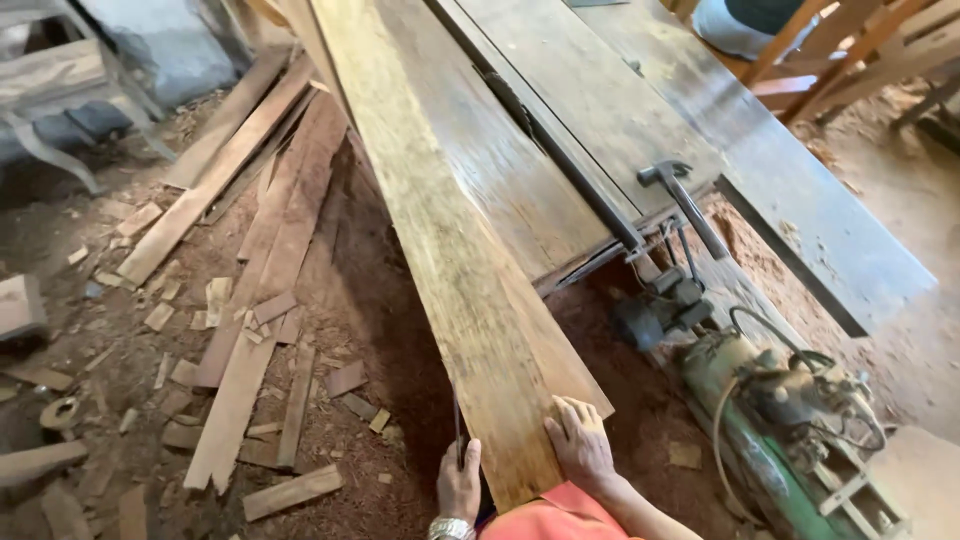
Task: The person measures a long wooden plank using a metal square ruler on a table saw. They then use a hammer to tap a metal guide rail on the saw table, adjusting its position while checking alignment with the ruler. Finally, the person picks up and compares two smaller cut pieces of wood.
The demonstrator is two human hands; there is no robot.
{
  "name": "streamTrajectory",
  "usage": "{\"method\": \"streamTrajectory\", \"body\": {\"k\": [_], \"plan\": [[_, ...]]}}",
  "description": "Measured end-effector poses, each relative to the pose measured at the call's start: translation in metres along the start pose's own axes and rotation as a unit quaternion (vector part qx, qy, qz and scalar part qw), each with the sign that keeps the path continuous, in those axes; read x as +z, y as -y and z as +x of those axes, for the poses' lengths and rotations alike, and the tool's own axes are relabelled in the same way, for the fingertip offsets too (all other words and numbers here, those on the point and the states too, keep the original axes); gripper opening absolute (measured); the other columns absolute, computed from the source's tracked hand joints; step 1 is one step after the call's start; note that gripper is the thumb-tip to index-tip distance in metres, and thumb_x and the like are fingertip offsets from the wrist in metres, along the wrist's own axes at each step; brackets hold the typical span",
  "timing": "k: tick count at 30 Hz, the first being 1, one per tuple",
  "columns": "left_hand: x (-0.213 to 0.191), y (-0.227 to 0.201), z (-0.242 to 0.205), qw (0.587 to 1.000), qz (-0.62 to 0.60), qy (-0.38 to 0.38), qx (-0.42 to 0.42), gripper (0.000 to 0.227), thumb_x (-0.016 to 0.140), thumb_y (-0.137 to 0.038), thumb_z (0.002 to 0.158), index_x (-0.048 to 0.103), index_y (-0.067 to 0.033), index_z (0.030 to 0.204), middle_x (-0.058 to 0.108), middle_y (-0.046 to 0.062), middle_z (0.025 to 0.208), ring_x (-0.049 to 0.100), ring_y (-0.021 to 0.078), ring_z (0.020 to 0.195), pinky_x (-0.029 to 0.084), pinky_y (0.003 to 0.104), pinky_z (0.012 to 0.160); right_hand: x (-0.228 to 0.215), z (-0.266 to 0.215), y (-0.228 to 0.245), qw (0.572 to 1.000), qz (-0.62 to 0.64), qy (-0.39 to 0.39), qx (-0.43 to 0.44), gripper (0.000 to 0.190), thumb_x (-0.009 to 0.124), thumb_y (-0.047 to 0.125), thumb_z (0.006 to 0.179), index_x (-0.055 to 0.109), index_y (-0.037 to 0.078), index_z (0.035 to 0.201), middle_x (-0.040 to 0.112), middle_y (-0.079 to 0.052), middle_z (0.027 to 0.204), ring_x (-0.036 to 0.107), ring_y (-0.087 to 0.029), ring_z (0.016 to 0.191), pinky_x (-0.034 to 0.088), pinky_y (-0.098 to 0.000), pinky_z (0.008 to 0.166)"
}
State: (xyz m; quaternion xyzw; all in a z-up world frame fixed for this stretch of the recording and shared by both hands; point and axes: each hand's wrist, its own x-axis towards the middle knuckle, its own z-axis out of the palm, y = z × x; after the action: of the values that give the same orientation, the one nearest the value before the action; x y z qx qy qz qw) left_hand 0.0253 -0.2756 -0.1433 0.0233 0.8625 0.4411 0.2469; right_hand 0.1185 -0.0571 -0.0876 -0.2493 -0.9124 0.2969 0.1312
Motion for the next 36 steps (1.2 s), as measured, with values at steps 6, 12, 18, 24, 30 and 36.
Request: {"method": "streamTrajectory", "body": {"k": [6,12,18,24,30,36], "plan": [[0.068,0.047,0.006,0.946,-0.301,0.001,-0.116,0.083,0.049,-0.067,0.092,0.056,-0.0008,0.142,0.060,0.015,0.148,0.054,0.0274,0.136,0.038,0.038,0.114,0.011,-0.005,-0.017,0.998,-0.024,0.013,-0.056,0.063,0.069,0.036,0.088,0.052,0.001,0.138,0.059,-0.021,0.136,0.054,-0.038,0.127,0.040,-0.0470,0.106],[0.119,0.058,0.028,0.922,-0.322,-0.064,-0.203,0.082,0.046,-0.063,0.096,0.047,-0.0002,0.149,0.050,0.017,0.153,0.049,0.0279,0.139,0.037,0.038,0.116,0.015,-0.006,-0.050,0.997,-0.023,0.040,-0.068,0.068,0.069,0.039,0.088,0.050,0.000,0.140,0.058,-0.021,0.137,0.052,-0.036,0.129,0.036,-0.0478,0.107],[0.147,0.059,0.004,0.934,-0.283,-0.075,-0.205,0.085,0.043,-0.064,0.101,0.029,0.0007,0.154,0.036,0.017,0.159,0.039,0.0276,0.143,0.030,0.038,0.117,-0.019,0.017,-0.077,0.995,-0.004,0.056,-0.083,0.065,0.066,0.037,0.091,0.049,0.000,0.141,0.057,-0.019,0.140,0.053,-0.035,0.130,0.035,-0.0476,0.108],[0.167,0.009,-0.015,0.932,-0.310,-0.067,-0.175,0.079,0.040,-0.063,0.097,0.046,-0.0011,0.147,0.054,0.017,0.150,0.051,0.0299,0.135,0.037,0.039,0.114,-0.054,0.043,-0.096,0.991,0.053,0.099,-0.071,0.062,0.067,0.034,0.092,0.050,0.001,0.141,0.057,-0.020,0.141,0.054,-0.036,0.129,0.038,-0.0471,0.107],[0.160,0.026,-0.008,0.957,-0.222,-0.086,-0.168,0.070,0.035,-0.054,0.103,0.056,0.0014,0.141,0.060,0.021,0.143,0.058,0.0318,0.127,0.045,0.043,0.109,-0.071,0.060,-0.107,0.977,0.138,0.139,-0.079,0.063,0.068,0.033,0.094,0.048,-0.001,0.143,0.057,-0.021,0.140,0.054,-0.039,0.127,0.044,-0.0463,0.106],[0.148,0.007,-0.019,0.990,-0.044,-0.121,-0.064,0.071,0.032,-0.055,0.106,0.053,0.0022,0.143,0.054,0.020,0.151,0.050,0.0330,0.141,0.036,0.040,0.118,-0.091,0.095,-0.149,0.963,0.153,0.218,-0.032,0.047,0.064,0.037,0.095,0.063,0.005,0.130,0.065,-0.018,0.129,0.063,-0.038,0.115,0.052,-0.0434,0.095]]}}
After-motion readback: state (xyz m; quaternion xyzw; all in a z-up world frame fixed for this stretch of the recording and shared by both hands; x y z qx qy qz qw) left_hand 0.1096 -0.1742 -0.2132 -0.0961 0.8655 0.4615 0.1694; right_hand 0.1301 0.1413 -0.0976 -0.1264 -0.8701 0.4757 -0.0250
